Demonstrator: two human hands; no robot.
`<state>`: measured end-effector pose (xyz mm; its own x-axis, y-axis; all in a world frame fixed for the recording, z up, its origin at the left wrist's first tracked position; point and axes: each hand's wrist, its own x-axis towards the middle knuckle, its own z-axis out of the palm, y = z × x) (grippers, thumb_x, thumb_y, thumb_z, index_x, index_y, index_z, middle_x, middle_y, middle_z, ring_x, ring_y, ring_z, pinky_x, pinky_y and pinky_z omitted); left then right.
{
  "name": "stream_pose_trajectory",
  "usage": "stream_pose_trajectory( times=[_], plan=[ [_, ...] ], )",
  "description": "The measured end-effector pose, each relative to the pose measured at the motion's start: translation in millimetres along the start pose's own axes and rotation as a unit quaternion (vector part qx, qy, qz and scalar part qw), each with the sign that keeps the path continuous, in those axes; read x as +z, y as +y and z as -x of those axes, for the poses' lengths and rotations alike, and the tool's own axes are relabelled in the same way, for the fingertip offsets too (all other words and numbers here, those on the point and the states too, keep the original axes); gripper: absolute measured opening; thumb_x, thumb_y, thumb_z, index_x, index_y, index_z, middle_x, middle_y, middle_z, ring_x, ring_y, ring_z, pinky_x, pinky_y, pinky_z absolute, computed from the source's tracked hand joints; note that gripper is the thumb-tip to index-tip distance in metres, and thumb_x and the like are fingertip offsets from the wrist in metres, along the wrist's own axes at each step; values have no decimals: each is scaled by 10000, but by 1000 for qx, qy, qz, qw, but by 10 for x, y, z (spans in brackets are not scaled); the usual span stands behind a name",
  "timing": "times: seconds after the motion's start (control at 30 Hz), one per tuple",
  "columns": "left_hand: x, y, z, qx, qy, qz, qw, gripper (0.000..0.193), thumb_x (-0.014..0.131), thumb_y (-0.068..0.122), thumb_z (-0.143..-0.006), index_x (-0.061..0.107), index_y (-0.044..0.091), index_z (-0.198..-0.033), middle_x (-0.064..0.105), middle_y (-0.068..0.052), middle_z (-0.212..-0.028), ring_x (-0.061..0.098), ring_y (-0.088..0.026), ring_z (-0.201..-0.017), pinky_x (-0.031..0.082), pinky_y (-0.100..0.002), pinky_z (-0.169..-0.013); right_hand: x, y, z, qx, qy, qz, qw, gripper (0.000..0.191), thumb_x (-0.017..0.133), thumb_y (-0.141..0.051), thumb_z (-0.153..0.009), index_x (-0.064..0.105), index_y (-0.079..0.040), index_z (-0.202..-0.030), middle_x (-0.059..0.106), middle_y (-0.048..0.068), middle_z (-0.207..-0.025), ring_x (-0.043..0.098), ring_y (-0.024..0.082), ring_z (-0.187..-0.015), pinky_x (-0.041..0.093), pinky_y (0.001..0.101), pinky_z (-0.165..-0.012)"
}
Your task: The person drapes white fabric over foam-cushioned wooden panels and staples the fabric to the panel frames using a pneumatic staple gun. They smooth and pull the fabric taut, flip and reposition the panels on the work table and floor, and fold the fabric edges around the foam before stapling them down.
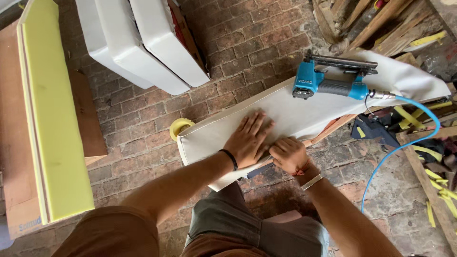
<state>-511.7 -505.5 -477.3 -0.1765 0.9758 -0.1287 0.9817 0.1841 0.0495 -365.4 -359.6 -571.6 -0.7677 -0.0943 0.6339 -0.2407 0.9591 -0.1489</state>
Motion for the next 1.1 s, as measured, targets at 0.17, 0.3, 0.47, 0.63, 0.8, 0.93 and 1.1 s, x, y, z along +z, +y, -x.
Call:
stream_pose_trajectory(
  times=[0.17, 0.3, 0.47, 0.63, 0.8, 0.93, 1.1],
  plan=[
    [1, 88, 90, -16, -26, 84, 996, 820, 519, 535, -997, 156, 99, -1589, 52, -252, -1657, 53, -409, -1546, 50, -582, -1244, 108, 4, 33, 30, 51, -16, 998, 149, 838, -135, -890, 702, -143, -828, 723, 18, -843, 689, 139, -793, 609, 311, -725],
    [46, 128, 44, -24, -58, 8, 998, 838, 552, 410, -971, 154, 56, -1618, 58, -276, -1667, 76, -417, -1552, 70, -575, -1254, 107, -31, 62, 55, 38, 1, 998, 71, 802, -146, -859, 732, -145, -851, 735, 18, -877, 706, 158, -836, 613, 329, -770],
    [214, 183, 54, -21, 3, -78, 997, 734, 477, 105, -972, 175, 41, -1637, 99, -276, -1685, 118, -406, -1564, 98, -566, -1253, -110, -145, 70, 63, 23, -34, 997, 53, 776, -110, -838, 766, -126, -888, 729, 27, -877, 672, 146, -767, 602, 329, -759],
    [373, 133, -15, -48, 14, -10, 999, 731, 437, 29, -939, 177, 76, -1621, 121, -224, -1682, 127, -372, -1558, 101, -556, -1260, -769, 431, -85, 204, 85, 71, 973, 263, 714, -7, -887, 722, -84, -1138, 727, 94, -1204, 683, 237, -1011, 607, 354, -828],
    [401, -2, -92, -46, 21, -12, 999, 760, 472, 17, -932, 172, 76, -1628, 127, -210, -1688, 143, -346, -1564, 109, -551, -1267, -1016, 1321, -507, 316, -123, 168, 925, 1177, 918, -474, -749, 286, 49, -1593, 526, 322, -1413, 500, 487, -1328, 357, 502, -1155],
    [367, -176, -122, -41, 52, 6, 998, 768, 516, 46, -922, 184, 40, -1615, 142, -229, -1686, 164, -357, -1563, 131, -549, -1270, -968, 1595, -819, 315, -194, 83, 925, 1311, 937, -466, -682, 196, 10, -1652, 515, 321, -1444, 492, 489, -1363, 352, 518, -1217],
    [316, -304, -113, -44, 55, 0, 998, 759, 531, 55, -917, 204, 17, -1601, 170, -238, -1677, 186, -363, -1559, 159, -560, -1261, -1002, 1718, -1084, 209, -261, 63, 940, 1377, 954, -452, -598, 172, -34, -1650, 488, 329, -1478, 463, 516, -1342, 375, 537, -1142]
  ],
)
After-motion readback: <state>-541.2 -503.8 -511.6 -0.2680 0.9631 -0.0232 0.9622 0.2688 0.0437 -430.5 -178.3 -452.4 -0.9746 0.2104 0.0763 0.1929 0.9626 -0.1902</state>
